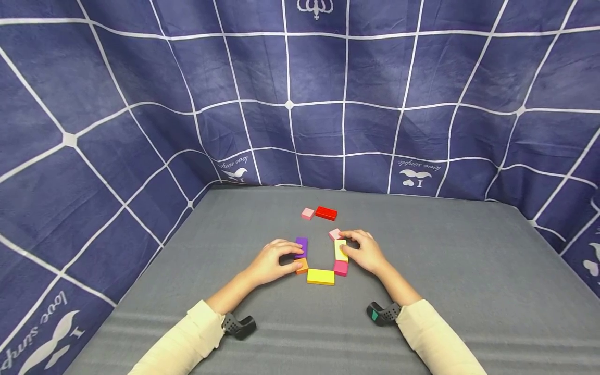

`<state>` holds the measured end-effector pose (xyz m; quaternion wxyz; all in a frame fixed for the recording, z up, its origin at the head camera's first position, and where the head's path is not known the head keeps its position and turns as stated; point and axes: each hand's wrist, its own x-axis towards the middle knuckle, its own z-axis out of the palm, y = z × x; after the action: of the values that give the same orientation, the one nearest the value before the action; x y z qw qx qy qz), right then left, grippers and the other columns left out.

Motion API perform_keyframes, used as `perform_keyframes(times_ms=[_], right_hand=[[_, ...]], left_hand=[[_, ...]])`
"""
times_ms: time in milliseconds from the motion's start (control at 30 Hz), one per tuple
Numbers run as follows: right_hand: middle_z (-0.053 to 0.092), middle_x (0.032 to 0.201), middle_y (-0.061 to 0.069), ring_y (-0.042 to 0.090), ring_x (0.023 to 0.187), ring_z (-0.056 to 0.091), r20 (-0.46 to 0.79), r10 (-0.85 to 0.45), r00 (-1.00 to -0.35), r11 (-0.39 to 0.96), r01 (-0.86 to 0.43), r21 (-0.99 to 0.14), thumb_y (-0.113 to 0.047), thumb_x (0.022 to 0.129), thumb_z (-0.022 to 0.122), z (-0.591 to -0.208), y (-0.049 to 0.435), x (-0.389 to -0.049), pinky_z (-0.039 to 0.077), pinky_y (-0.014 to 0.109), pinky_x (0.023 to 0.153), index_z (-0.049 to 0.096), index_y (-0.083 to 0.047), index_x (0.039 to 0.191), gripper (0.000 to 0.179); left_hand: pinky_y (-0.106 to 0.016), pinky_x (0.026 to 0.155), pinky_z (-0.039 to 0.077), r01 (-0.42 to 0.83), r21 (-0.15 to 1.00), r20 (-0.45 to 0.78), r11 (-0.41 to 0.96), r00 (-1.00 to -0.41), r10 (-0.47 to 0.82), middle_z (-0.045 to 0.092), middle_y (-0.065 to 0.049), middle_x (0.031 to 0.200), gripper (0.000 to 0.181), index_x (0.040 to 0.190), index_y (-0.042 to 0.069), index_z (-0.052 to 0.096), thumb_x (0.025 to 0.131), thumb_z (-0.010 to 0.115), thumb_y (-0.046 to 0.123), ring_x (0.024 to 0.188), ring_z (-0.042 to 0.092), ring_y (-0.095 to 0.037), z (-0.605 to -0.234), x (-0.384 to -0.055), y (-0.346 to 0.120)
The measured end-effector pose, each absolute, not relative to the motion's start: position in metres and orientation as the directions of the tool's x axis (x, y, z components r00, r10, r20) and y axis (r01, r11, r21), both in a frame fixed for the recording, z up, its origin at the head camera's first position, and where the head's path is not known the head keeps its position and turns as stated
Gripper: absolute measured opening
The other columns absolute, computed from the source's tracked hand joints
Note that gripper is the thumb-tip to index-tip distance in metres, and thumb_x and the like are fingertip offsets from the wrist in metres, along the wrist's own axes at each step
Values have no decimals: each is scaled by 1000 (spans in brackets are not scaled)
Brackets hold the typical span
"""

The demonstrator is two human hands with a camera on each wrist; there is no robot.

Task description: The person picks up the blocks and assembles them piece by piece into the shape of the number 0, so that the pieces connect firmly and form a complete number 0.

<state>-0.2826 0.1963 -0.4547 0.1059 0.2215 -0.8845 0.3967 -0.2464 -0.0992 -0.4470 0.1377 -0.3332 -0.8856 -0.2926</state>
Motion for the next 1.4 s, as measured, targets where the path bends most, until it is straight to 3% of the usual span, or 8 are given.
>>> perform_keyframes(times_ms=[533,800,1167,1400], right_hand=[[65,111,13,29,102,53,360,-310,-880,599,-474,-645,-13,85,68,-453,201,-281,40,47,87,68,-6,119,35],[65,113,12,29,103,55,363,-313,-878,603,-479,-639,-14,85,70,-453,198,-282,40,47,89,69,-8,119,34],[64,115,12,31,106,53,354,-310,-882,601,-471,-646,-14,85,69,-452,196,-283,40,49,90,69,-8,119,34],[64,115,14,32,105,53,352,-311,-883,595,-470,-652,-14,85,69,-452,196,-282,40,49,89,69,-7,118,34]], left_hand=[[-45,93,45,659,455,402,599,-752,522,68,-2,117,33,113,12,72,85,76,28,110,59,-22,-442,-246,-92],[-40,100,41,656,530,478,538,-755,449,66,-6,121,36,115,5,70,85,76,23,115,57,-24,-427,-256,-95],[-41,99,41,617,451,441,645,-782,440,68,-9,117,32,114,4,70,86,74,19,113,58,-29,-403,-315,-94],[-42,97,44,488,387,299,782,-869,394,67,-5,121,31,118,11,71,89,70,22,117,57,-27,-398,-348,-82]])
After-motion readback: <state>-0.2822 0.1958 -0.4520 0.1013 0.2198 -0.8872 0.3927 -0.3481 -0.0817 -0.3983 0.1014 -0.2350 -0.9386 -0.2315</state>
